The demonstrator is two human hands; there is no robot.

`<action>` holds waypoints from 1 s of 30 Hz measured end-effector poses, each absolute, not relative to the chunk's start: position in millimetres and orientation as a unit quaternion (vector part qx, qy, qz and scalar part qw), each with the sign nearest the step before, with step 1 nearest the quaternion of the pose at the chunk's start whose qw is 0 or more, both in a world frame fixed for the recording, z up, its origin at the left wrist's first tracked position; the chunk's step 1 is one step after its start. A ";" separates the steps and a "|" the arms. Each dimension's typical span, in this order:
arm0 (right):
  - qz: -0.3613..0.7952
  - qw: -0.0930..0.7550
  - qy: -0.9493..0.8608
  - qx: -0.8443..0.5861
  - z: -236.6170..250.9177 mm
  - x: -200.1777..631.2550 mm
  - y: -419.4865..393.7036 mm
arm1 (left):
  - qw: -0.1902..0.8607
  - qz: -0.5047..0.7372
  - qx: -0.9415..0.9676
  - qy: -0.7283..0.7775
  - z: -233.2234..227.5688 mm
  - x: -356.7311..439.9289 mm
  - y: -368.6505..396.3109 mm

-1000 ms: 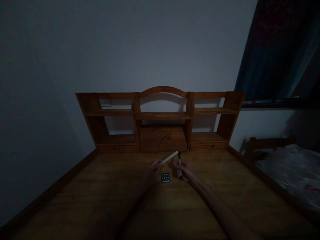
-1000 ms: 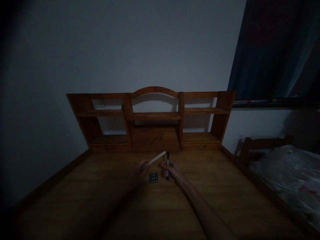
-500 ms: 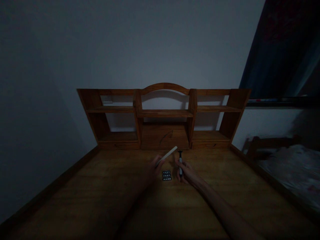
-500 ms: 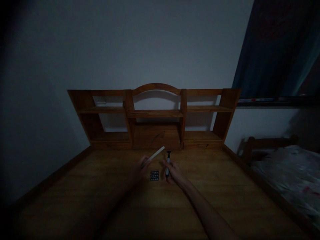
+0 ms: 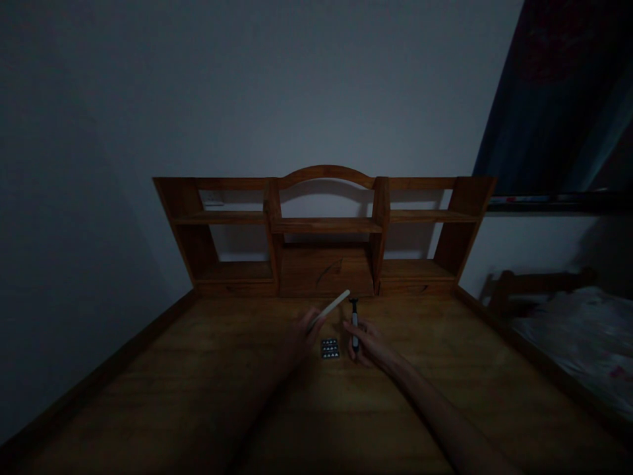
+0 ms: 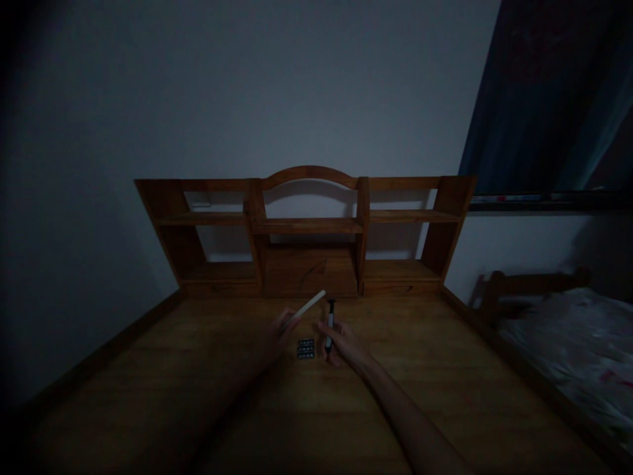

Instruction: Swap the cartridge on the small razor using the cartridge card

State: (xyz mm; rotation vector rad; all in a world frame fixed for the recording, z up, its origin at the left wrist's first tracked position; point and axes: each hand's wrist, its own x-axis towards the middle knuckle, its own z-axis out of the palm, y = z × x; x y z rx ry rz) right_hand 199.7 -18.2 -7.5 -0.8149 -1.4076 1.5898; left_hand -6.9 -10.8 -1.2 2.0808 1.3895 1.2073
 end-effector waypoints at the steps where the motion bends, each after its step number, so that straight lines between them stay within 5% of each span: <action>1: 0.634 0.416 -0.568 -0.322 -6.9 199.8 -18.8 | 0.182 0.424 0.739 0.491 -2.2 -6.6 -10.3; 10: 0.640 0.390 -0.582 -0.316 -7.5 200.1 -20.2 | 0.215 0.374 0.783 0.449 -3.5 -5.4 -11.3; 30: 0.687 0.422 -0.509 -0.301 -11.6 202.1 -13.1 | 0.111 0.396 0.753 0.514 -14.7 -14.0 2.7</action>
